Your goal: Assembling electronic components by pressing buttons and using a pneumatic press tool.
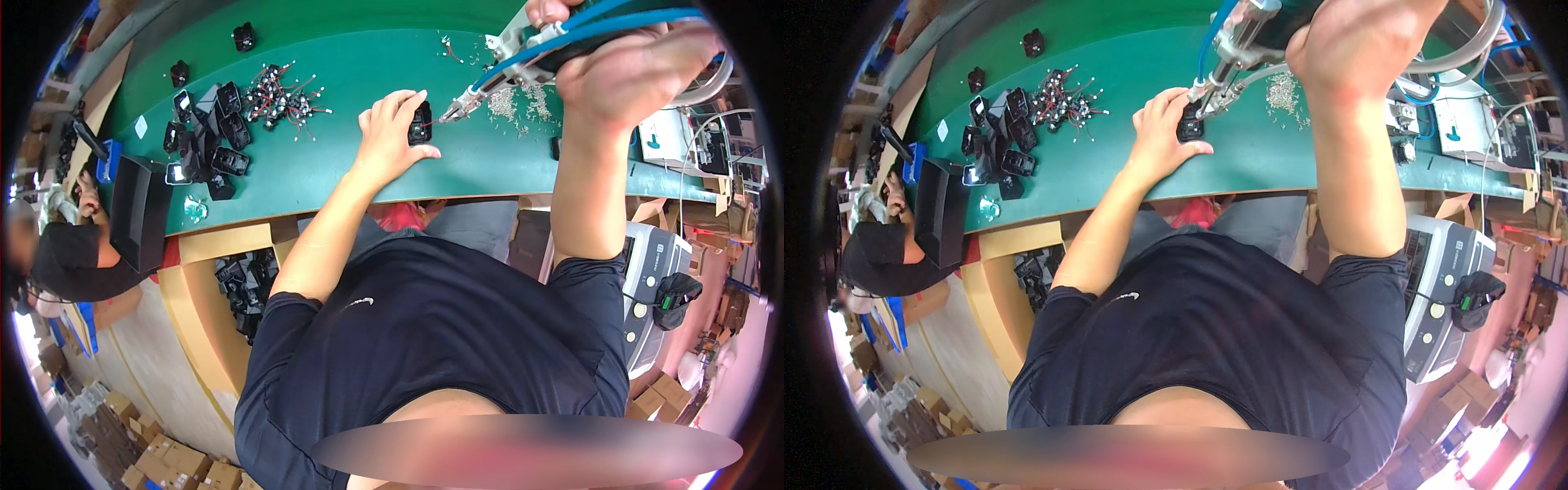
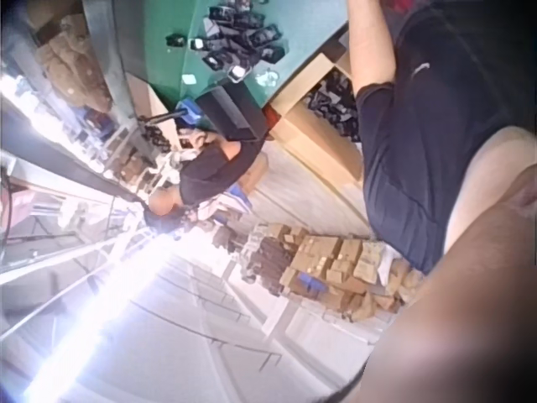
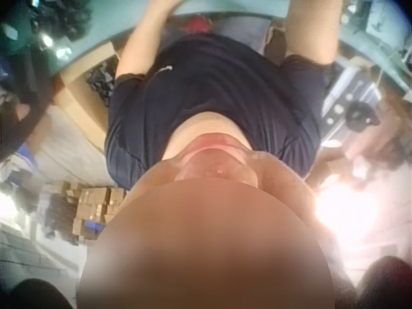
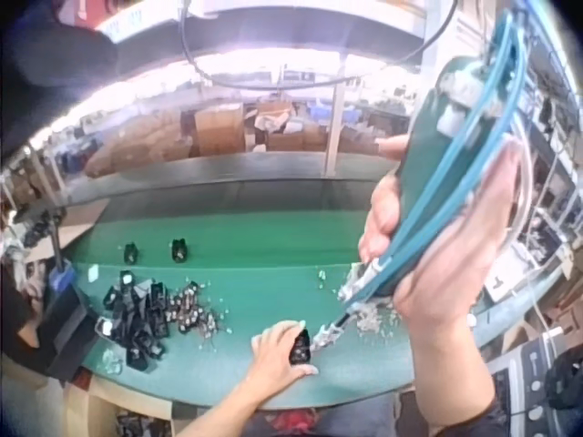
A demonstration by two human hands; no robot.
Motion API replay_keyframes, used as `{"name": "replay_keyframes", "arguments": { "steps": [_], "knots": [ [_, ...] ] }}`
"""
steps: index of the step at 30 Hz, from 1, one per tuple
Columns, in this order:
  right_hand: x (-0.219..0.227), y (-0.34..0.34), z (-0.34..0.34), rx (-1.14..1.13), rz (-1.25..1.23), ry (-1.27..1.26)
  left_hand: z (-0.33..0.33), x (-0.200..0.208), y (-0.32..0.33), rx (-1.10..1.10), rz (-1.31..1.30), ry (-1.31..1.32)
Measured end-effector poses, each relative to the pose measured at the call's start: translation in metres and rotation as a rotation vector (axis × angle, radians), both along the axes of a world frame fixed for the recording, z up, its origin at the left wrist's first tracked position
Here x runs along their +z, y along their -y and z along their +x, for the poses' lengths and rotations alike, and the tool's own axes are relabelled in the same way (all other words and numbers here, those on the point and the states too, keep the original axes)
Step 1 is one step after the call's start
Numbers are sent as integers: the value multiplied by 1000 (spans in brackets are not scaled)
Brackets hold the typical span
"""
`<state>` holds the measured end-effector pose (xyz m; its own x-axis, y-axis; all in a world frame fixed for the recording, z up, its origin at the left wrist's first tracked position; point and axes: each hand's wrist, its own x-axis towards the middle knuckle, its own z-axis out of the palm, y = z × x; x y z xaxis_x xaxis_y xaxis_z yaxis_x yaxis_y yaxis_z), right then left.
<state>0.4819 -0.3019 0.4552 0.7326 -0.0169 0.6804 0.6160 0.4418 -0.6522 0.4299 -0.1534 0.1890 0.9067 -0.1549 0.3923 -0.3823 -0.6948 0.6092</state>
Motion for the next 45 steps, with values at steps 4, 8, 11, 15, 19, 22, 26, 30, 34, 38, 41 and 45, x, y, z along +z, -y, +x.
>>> {"name": "replay_keyframes", "arguments": {
  "steps": [4, 8, 11, 15, 19, 22, 26, 30, 34, 38, 41, 45],
  "knots": [
    [8, 8, 9, 6, 4, -170, -2, 11, -3, -41, -129, 105],
    [-16, 13, 27, 75, 11, -156, 4, 30, -5, -149, -288, 11],
    [-12, 10, 20, 47, 72, -227, 14, 44, 7, -247, -555, -109],
    [-11, 15, 20, 72, 56, -207, 30, 47, 11, -355, -706, -201],
    [-12, 15, 16, 122, 114, -248, 36, 53, 13, -405, -623, -206],
    [-16, 19, 20, 129, 96, -224, 36, 57, 16, -448, -659, -256],
    [-18, 22, 19, 174, 105, -217, 31, 69, 19, -489, -862, -509],
    [-19, 22, 16, 199, 127, -231, 32, 73, 19, -507, -880, -602],
    [-20, 21, 13, 218, 133, -251, 35, 73, 20, -474, -808, -583],
    [-22, 22, 16, 189, 107, -247, 40, 71, 25, -466, -838, -603],
    [-23, 24, 18, 168, 109, -215, 39, 70, 27, -451, -830, -589],
    [-30, 29, 22, 191, 144, -215, 43, 67, 29, -436, -756, -537]
  ]
}}
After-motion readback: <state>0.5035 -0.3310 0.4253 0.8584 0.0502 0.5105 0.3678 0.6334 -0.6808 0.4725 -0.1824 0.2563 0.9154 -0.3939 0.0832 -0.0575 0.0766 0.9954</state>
